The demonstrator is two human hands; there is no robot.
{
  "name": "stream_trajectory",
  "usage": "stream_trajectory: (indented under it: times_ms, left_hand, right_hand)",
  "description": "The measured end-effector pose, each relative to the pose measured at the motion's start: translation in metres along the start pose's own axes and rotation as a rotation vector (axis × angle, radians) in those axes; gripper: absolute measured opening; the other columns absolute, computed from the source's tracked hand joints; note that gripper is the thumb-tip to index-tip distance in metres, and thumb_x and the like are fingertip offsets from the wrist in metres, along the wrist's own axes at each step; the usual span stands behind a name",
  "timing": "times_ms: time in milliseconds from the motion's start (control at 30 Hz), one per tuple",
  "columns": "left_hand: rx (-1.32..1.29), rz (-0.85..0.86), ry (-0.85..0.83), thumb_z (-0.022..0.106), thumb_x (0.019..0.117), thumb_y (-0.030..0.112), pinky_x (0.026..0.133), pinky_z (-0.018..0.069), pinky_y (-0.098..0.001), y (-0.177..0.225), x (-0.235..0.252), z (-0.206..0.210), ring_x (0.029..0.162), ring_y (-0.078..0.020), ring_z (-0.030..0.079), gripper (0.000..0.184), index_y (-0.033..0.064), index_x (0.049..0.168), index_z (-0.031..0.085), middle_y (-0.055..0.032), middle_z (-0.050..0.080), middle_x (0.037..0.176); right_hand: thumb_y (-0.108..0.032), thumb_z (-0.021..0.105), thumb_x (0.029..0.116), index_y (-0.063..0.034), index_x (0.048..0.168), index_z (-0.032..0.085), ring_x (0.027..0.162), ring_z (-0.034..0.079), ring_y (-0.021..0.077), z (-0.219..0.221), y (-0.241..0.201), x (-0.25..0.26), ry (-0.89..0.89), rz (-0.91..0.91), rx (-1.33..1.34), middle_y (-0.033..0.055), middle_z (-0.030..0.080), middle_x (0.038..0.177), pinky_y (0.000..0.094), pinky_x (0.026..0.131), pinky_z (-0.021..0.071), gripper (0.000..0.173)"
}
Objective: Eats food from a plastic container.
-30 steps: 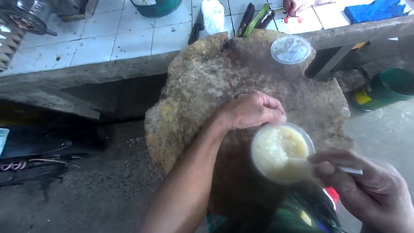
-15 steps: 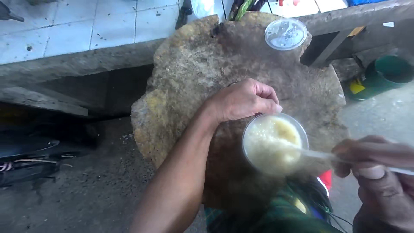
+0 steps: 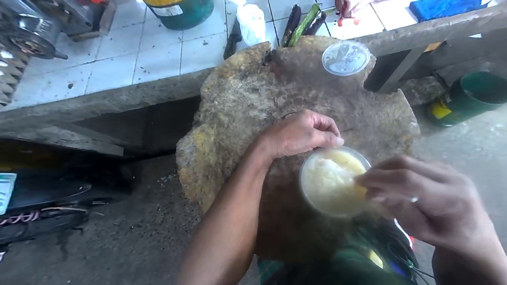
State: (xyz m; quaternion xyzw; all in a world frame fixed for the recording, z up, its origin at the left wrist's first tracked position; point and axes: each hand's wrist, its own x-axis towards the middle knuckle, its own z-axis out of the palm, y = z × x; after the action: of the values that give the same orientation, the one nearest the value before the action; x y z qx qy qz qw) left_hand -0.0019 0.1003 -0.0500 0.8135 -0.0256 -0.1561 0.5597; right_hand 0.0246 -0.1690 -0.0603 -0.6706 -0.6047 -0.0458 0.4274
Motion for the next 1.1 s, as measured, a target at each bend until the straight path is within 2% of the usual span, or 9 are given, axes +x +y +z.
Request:
stream_trajectory:
  times_ms: [133, 200, 467, 633, 700, 800, 900, 1000, 1100]
  left_hand:
    - [0.004, -0.003, 0.012, 0.064, 0.1008, 0.017, 0.06, 0.0491, -0.0215, 0.001, 0.0, 0.001, 0.067, -0.0052, 0.06, 0.014, 0.0082, 0.1, 0.075, 0.0001, 0.069, 0.079]
    - [0.011, -0.005, 0.008, 0.064, 0.101, 0.017, 0.062, 0.0506, -0.021, 0.001, -0.001, 0.0, 0.068, -0.0043, 0.061, 0.013, 0.0086, 0.099, 0.074, 0.0007, 0.069, 0.08]
    - [0.01, 0.009, 0.01, 0.065, 0.1009, 0.017, 0.066, 0.0549, -0.022, 0.002, -0.002, 0.002, 0.073, -0.0061, 0.066, 0.015, 0.0084, 0.099, 0.076, -0.0013, 0.072, 0.082]
    - [0.016, -0.005, 0.005, 0.065, 0.1009, 0.019, 0.067, 0.0558, -0.0221, 0.003, -0.001, 0.001, 0.074, -0.0061, 0.067, 0.015, 0.0084, 0.099, 0.076, -0.0012, 0.072, 0.083]
    - [0.013, -0.006, 0.004, 0.065, 0.1006, 0.018, 0.066, 0.0553, -0.0222, 0.002, -0.001, 0.001, 0.074, -0.006, 0.067, 0.015, 0.009, 0.099, 0.076, -0.001, 0.073, 0.083]
    - [0.015, -0.012, 0.006, 0.065, 0.1013, 0.02, 0.063, 0.0531, -0.0209, 0.001, 0.0, 0.001, 0.072, -0.0049, 0.065, 0.016, 0.0104, 0.097, 0.076, 0.0001, 0.072, 0.081]
    - [0.021, -0.019, 0.002, 0.065, 0.1014, 0.022, 0.065, 0.0552, -0.0214, 0.002, 0.0, 0.001, 0.073, -0.0052, 0.067, 0.016, 0.0109, 0.097, 0.076, 0.0004, 0.072, 0.081]
    - [0.019, -0.004, 0.002, 0.065, 0.1014, 0.021, 0.065, 0.0553, -0.0207, 0.001, 0.0, 0.001, 0.073, -0.005, 0.067, 0.016, 0.0102, 0.097, 0.076, -0.0003, 0.072, 0.082]
    - [0.028, 0.015, -0.001, 0.064, 0.1013, 0.021, 0.061, 0.0528, -0.0197, 0.0, 0.0, 0.001, 0.07, -0.0044, 0.065, 0.017, 0.0104, 0.095, 0.076, 0.0005, 0.071, 0.079]
  right_hand:
    - [-0.035, 0.05, 0.109, -0.0143, 0.109, 0.068, 0.088, 0.065, 0.0042, -0.015, -0.009, -0.006, -0.051, -0.007, 0.142, -0.0009, 0.068, 0.094, 0.0198, 0.076, 0.054, 0.028]
    - [-0.035, 0.052, 0.1084, -0.0141, 0.108, 0.068, 0.085, 0.064, 0.0033, -0.023, -0.009, -0.01, -0.063, 0.018, 0.173, -0.0015, 0.067, 0.091, 0.0184, 0.074, 0.0523, 0.027]
    - [-0.036, 0.049, 0.1093, -0.0132, 0.11, 0.071, 0.084, 0.065, 0.0025, -0.008, 0.002, -0.018, 0.009, 0.117, -0.075, 0.0004, 0.071, 0.094, 0.0194, 0.072, 0.0534, 0.031]
    - [-0.028, 0.052, 0.1087, -0.0121, 0.108, 0.067, 0.064, 0.062, -0.0023, 0.006, -0.011, -0.018, 0.171, 0.351, 0.197, -0.0071, 0.069, 0.082, 0.0155, 0.056, 0.0543, 0.022]
    - [-0.027, 0.052, 0.109, -0.014, 0.109, 0.067, 0.062, 0.061, -0.0026, 0.006, -0.012, -0.02, 0.239, 0.359, 0.298, -0.0093, 0.068, 0.084, 0.0147, 0.054, 0.0534, 0.02]
    - [-0.033, 0.05, 0.109, -0.0184, 0.11, 0.068, 0.07, 0.062, -0.0032, 0.002, -0.016, -0.025, 0.26, 0.258, 0.244, -0.0106, 0.069, 0.094, 0.0129, 0.059, 0.0517, 0.023]
    - [-0.038, 0.05, 0.1083, -0.0185, 0.109, 0.069, 0.079, 0.063, -0.003, -0.002, -0.017, -0.029, 0.188, 0.184, 0.193, -0.0101, 0.067, 0.095, 0.0119, 0.066, 0.0527, 0.027]
    - [-0.036, 0.051, 0.1085, -0.0161, 0.11, 0.069, 0.083, 0.065, 0.0012, -0.006, -0.009, -0.029, 0.016, 0.138, 0.158, -0.0043, 0.068, 0.092, 0.0173, 0.073, 0.0534, 0.027]
    - [-0.035, 0.052, 0.1083, -0.0174, 0.111, 0.07, 0.083, 0.066, 0.0013, -0.009, -0.004, -0.029, 0.053, 0.161, 0.098, -0.0055, 0.07, 0.095, 0.0177, 0.072, 0.0551, 0.026]
